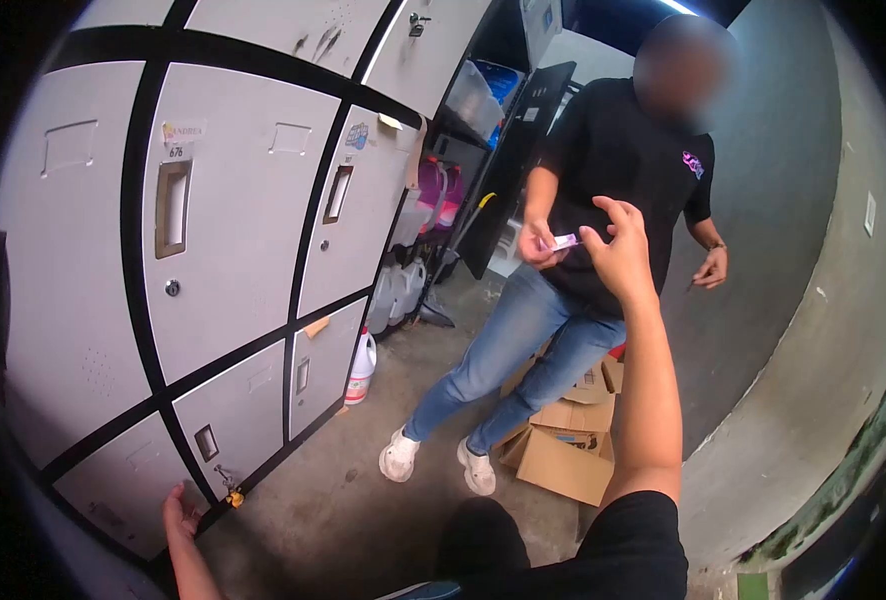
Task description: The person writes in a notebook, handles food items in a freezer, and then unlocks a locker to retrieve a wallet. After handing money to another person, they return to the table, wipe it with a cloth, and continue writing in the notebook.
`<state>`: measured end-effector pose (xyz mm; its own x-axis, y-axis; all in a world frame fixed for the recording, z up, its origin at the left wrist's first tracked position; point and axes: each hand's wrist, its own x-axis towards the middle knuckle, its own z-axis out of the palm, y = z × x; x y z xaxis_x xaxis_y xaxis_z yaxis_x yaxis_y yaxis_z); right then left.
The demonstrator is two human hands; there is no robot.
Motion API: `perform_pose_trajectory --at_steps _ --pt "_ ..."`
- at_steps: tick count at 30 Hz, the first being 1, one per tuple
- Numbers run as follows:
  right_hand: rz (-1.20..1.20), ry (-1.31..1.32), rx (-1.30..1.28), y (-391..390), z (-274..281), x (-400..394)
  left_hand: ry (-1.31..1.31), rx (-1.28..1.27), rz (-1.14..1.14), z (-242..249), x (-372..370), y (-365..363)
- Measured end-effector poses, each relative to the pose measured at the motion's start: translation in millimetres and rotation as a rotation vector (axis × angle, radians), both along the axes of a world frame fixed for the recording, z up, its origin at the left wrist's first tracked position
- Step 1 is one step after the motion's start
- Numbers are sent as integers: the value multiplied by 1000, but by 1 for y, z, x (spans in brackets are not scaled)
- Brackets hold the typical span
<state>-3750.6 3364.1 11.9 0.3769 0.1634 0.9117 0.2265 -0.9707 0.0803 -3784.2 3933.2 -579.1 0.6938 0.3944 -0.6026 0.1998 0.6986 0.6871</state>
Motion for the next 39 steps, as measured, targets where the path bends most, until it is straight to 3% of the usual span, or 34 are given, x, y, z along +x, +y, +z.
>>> perform_pose_trajectory --at_steps 4,7,9,11,14,15,18,21,25,27,28,30,31,39 --pt "163 78 -21 47 -18 -3 7 -8 30 8 3 -4" --pt "331 254 -242 97 -61 0 -73 -20 -73 2 6 2" --pt "436 459 -335 129 -105 7 -136 -26 -161 -16 4 11" --pt "505 795 -356 163 -150 8 -315 -112 -85 2 -1 -2" --pt "682 1052 -514 198 -245 41 -208 -98 47 40 -18 -16" --pt "700 1180 -489 214 -276 48 -85 -75 59 41 -18 -16" --pt "676 1460 -288 265 -364 60 -37 -22 43 71 -28 -26" --pt "720 1457 21 307 -451 72 -8 -22 66 75 -29 -25" --pt "670 1230 -23 358 -472 73 -1 9 88 67 -28 -25" --pt "557 1519 -176 381 -484 73 -55 -21 68 39 -29 -18" --pt "693 1524 -245 387 -531 88 -78 -33 110 44 -32 -23" --pt "438 1522 -193 403 -500 68 -189 -46 -6 19 -22 -12" --pt "282 1412 -147 413 -504 63 -33 17 -11 43 -22 -16" --pt "312 1210 -162 419 -531 59 -4 16 66 69 -18 -23"
